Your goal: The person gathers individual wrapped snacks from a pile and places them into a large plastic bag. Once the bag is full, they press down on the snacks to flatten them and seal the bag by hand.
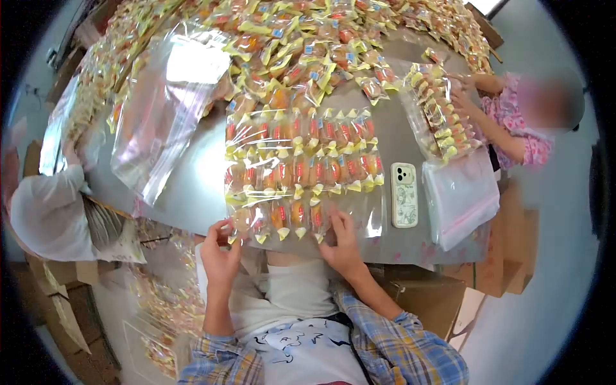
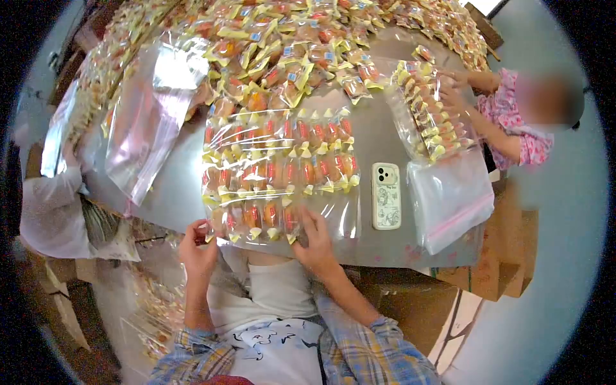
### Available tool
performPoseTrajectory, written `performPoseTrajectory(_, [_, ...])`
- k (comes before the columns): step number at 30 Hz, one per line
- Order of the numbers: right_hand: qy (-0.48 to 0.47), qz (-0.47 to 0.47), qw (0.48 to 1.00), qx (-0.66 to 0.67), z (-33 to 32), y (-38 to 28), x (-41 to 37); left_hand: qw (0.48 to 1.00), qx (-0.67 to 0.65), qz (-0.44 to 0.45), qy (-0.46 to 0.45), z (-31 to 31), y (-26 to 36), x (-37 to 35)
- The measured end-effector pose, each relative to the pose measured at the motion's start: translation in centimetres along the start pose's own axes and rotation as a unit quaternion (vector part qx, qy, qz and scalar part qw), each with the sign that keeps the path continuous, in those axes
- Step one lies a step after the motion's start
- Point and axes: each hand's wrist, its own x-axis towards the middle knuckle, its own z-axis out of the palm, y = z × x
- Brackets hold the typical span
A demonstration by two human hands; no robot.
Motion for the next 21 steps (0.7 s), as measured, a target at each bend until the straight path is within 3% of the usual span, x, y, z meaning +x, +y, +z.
performPoseTrajectory(3, [0.013,0.076,0.993,0.091,0.2,-0.2,0.1,0.993,0.000,0.107,0.050,-0.1,2.0,-1.3])
performPoseTrajectory(7, [0.048,0.014,0.999,0.003,-0.2,-1.0,0.2,0.954,0.113,0.261,0.096,-0.6,0.8,-2.9])
performPoseTrajectory(8, [0.040,0.042,0.998,0.019,-0.3,-1.1,0.0,0.943,0.140,0.280,0.116,-0.4,1.0,-3.3])
performPoseTrajectory(11, [0.013,0.020,1.000,0.017,-0.2,-0.4,-0.6,0.877,0.219,0.406,0.133,-0.4,1.9,-4.1])
performPoseTrajectory(12, [0.015,0.008,1.000,0.025,0.0,0.3,-0.4,0.864,0.211,0.439,0.129,0.0,1.4,-4.3])
performPoseTrajectory(14, [0.035,-0.013,0.997,0.066,1.0,1.7,-1.5,0.823,0.126,0.554,0.012,1.0,-1.8,-3.9])
performPoseTrajectory(17, [0.038,0.027,0.997,0.064,-0.1,0.3,-0.9,0.841,0.148,0.505,-0.125,2.6,0.9,-5.3])
performPoseTrajectory(20, [0.021,0.048,0.998,0.045,-0.7,-0.3,-0.2,0.845,0.277,0.457,-0.010,3.8,6.2,-5.7])
performPoseTrajectory(21, [0.020,0.053,0.998,0.020,-0.8,-0.3,-0.3,0.848,0.261,0.461,0.009,3.9,5.7,-5.5])
